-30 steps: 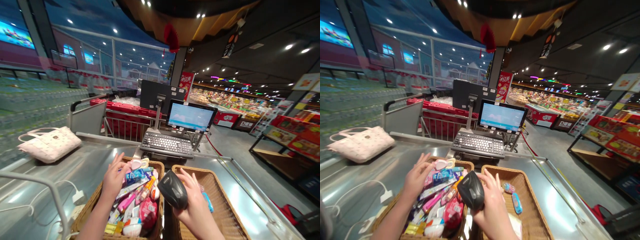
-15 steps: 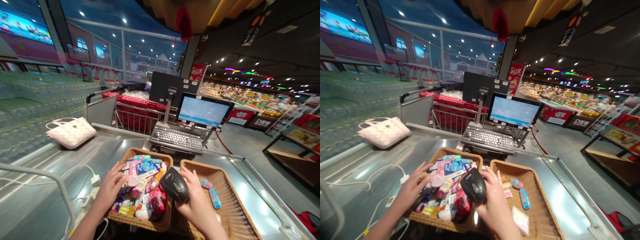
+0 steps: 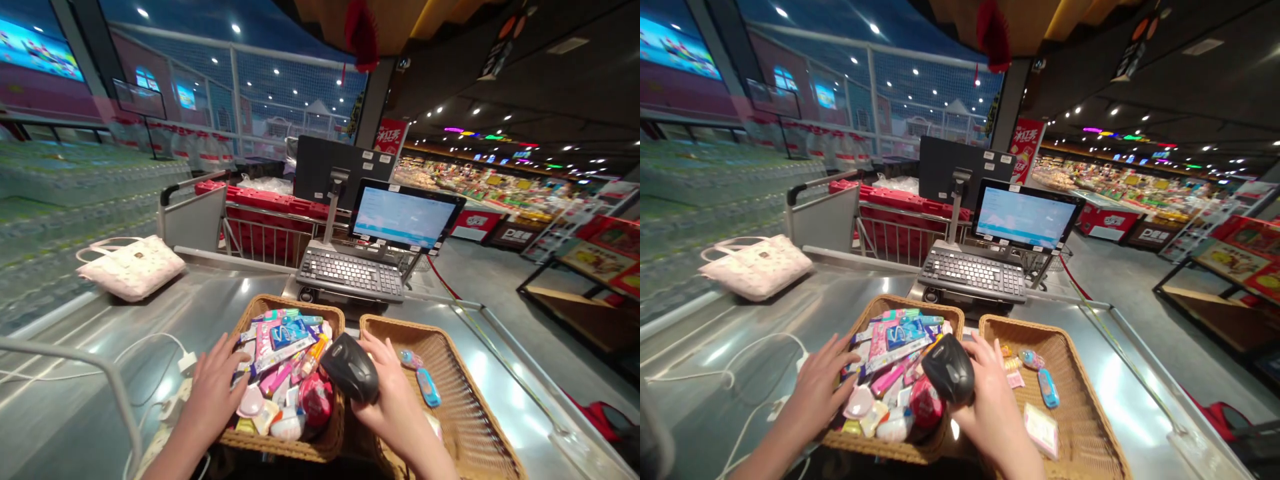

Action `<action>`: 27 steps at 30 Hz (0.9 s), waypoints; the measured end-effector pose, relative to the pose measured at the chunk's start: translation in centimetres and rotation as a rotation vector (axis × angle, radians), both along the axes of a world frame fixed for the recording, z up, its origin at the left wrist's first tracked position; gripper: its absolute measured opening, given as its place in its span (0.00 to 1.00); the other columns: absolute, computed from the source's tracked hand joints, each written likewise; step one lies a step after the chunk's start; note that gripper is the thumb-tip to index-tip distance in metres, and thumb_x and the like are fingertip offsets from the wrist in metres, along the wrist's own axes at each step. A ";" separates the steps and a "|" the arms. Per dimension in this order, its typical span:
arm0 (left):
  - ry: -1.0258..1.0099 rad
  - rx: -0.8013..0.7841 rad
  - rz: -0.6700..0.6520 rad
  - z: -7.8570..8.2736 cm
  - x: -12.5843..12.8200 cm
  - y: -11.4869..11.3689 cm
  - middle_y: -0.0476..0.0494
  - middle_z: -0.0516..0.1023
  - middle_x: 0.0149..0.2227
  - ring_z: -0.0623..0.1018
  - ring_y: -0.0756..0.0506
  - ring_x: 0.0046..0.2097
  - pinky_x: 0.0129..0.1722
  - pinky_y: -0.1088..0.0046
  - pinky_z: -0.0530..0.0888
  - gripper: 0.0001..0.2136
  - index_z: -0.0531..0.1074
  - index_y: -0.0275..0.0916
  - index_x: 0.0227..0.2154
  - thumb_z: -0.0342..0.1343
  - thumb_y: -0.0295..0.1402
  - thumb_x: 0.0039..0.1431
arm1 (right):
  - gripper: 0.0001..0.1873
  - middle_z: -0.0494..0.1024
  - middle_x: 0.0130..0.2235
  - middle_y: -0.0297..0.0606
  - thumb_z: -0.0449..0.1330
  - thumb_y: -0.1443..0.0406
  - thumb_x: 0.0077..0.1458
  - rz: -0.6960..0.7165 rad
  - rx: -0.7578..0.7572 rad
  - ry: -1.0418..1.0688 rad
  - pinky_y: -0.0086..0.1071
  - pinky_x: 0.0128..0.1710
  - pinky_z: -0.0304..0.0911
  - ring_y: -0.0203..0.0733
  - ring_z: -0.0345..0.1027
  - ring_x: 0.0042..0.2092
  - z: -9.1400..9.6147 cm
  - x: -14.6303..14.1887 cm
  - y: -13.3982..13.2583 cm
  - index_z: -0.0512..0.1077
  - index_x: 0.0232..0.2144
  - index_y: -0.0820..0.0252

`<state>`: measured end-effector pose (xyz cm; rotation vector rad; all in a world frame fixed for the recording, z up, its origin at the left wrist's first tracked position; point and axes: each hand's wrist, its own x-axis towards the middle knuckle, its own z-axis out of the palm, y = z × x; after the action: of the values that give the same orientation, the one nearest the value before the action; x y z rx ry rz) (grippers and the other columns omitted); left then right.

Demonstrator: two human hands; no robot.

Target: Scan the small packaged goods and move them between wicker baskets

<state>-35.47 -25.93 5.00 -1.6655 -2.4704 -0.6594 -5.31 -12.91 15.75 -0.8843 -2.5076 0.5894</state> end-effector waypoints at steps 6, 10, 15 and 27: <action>-0.042 0.177 -0.229 3.1 4.5 6.1 0.38 0.66 0.62 0.61 0.33 0.66 0.62 0.41 0.58 0.15 0.73 0.44 0.45 0.50 0.42 0.59 | 0.32 0.71 0.55 0.42 0.56 0.73 0.41 -0.165 0.076 0.030 0.63 0.65 0.38 0.57 0.53 0.65 0.2 4.2 1.1 0.70 0.52 0.54; -0.081 0.188 -0.412 4.9 9.6 11.5 0.38 0.66 0.62 0.57 0.33 0.67 0.63 0.41 0.56 0.14 0.73 0.44 0.45 0.51 0.40 0.59 | 0.30 0.71 0.55 0.44 0.56 0.74 0.42 -0.295 0.110 0.059 0.60 0.66 0.41 0.56 0.53 0.65 0.2 8.4 1.9 0.70 0.51 0.57; -0.064 0.091 -0.641 5.1 16.3 17.8 0.38 0.66 0.62 0.55 0.34 0.68 0.64 0.39 0.52 0.11 0.73 0.43 0.43 0.53 0.34 0.58 | 0.28 0.71 0.55 0.45 0.55 0.72 0.43 -0.421 0.124 0.081 0.57 0.66 0.45 0.55 0.54 0.65 -0.4 13.3 2.8 0.69 0.50 0.59; 0.141 -0.469 -0.944 -3.9 28.1 29.1 0.33 0.77 0.52 0.67 0.36 0.62 0.65 0.55 0.54 0.09 0.80 0.40 0.35 0.61 0.29 0.49 | 0.28 0.70 0.57 0.45 0.57 0.71 0.45 -0.525 0.051 0.077 0.61 0.67 0.37 0.56 0.51 0.66 -1.4 18.7 5.2 0.68 0.52 0.58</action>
<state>-7.41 3.16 1.06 -2.9369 -1.7001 0.0378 13.44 -7.75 14.40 -1.4004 -2.0838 0.3718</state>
